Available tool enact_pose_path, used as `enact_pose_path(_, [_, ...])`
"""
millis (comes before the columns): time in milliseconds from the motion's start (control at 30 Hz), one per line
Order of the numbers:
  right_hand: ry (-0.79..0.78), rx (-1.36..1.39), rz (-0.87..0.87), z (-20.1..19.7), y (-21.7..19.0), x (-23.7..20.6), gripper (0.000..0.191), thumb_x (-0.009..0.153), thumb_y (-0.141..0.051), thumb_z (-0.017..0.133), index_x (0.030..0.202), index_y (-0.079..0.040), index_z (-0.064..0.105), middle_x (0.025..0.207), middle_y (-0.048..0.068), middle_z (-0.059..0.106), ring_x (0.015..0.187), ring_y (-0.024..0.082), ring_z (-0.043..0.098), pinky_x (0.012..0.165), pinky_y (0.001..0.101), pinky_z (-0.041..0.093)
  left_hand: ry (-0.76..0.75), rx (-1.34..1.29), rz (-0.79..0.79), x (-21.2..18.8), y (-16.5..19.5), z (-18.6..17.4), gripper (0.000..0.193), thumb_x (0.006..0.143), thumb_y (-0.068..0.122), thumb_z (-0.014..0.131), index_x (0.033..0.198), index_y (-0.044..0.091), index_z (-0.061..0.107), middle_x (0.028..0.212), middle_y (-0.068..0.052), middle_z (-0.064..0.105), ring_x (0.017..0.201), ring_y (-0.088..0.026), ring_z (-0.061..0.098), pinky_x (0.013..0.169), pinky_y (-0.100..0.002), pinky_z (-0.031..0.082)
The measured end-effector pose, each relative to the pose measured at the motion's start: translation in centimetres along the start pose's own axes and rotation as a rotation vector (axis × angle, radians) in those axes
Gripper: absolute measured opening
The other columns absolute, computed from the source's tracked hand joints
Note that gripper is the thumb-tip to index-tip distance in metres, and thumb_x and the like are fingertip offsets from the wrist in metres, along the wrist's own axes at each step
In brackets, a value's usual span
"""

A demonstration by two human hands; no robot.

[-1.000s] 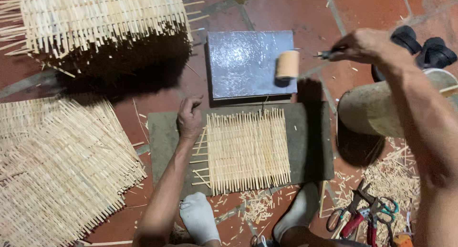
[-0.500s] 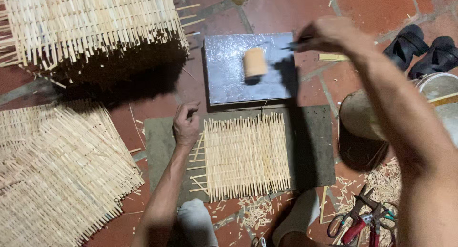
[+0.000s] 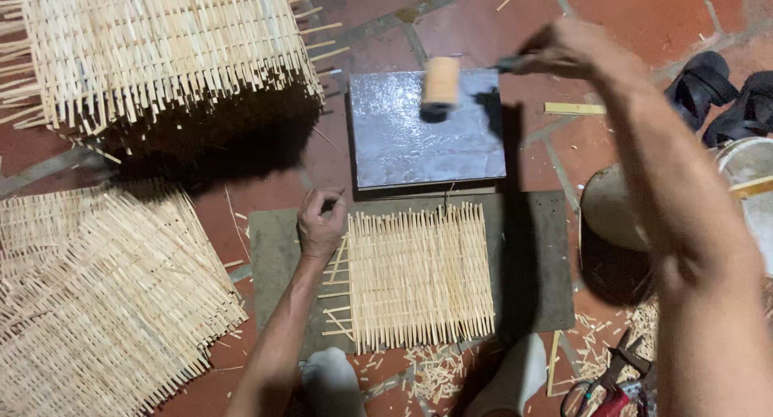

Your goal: The person applies glue to a flat board using a roller, places a woven bamboo mat on the board, and presses it down with a second board. The person then lifts the mat, stacks it with others, and repeats the process with a new mat.

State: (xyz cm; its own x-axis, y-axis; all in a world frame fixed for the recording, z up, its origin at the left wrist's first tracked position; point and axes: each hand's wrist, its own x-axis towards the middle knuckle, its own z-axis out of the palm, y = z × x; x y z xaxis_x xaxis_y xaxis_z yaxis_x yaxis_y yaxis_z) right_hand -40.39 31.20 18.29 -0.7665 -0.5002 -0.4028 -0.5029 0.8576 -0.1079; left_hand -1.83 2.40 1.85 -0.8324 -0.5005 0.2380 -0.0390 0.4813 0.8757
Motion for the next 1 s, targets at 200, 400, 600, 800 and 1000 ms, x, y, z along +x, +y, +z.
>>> enact_pose_path(200, [0.113,0.084,-0.275,0.0,-11.0,4.3,0.047,0.084,-0.053,0.079,0.115,-0.018,0.08,0.107,0.008,0.078,0.098,0.029,0.071,0.084,0.0471,0.054,-0.017,0.017,-0.028,-0.1,0.0,0.0,0.005,0.089,0.004,0.07,0.091,0.001,0.066,0.101,-0.013,0.074,0.094,-0.028,0.072,0.082,-0.036,0.057])
enact_pose_path(400, [0.072,-0.037,-0.211,-1.6,-8.0,4.5,0.045,0.086,-0.05,0.08,0.115,-0.016,0.08,0.103,0.009,0.078,0.094,0.029,0.071,0.081,0.0466,0.054,-0.009,-0.005,0.007,-0.3,0.0,0.0,0.006,0.091,0.005,0.069,0.092,0.001,0.064,0.102,-0.013,0.074,0.096,-0.027,0.072,0.084,-0.037,0.057])
enact_pose_path(600, [0.099,-0.124,0.015,-5.0,5.6,-4.7,0.043,0.089,-0.047,0.08,0.115,-0.013,0.08,0.099,0.011,0.077,0.089,0.029,0.071,0.078,0.0461,0.055,-0.007,-0.019,-0.001,-0.6,-0.2,-0.1,0.006,0.093,0.005,0.066,0.091,0.0,0.065,0.1,-0.013,0.075,0.094,-0.026,0.072,0.084,-0.036,0.056])
enact_pose_path(800, [0.198,0.083,0.329,-7.6,16.4,-20.8,0.041,0.094,-0.042,0.079,0.119,-0.009,0.079,0.098,0.014,0.077,0.083,0.029,0.072,0.076,0.0462,0.057,-0.036,-0.111,-0.08,-1.3,-1.4,-0.1,0.017,0.102,0.013,0.06,0.099,0.001,0.071,0.098,-0.01,0.076,0.095,-0.02,0.071,0.087,-0.033,0.054])
enact_pose_path(1000, [0.433,0.426,0.556,-1.6,22.7,-42.3,0.037,0.1,-0.026,0.073,0.132,-0.008,0.072,0.1,0.015,0.076,0.082,0.023,0.07,0.071,0.0413,0.057,-0.056,-0.145,-0.179,-2.3,-0.6,-0.5,0.025,0.109,0.018,0.059,0.109,-0.001,0.075,0.09,-0.012,0.071,0.082,-0.018,0.065,0.078,-0.031,0.053])
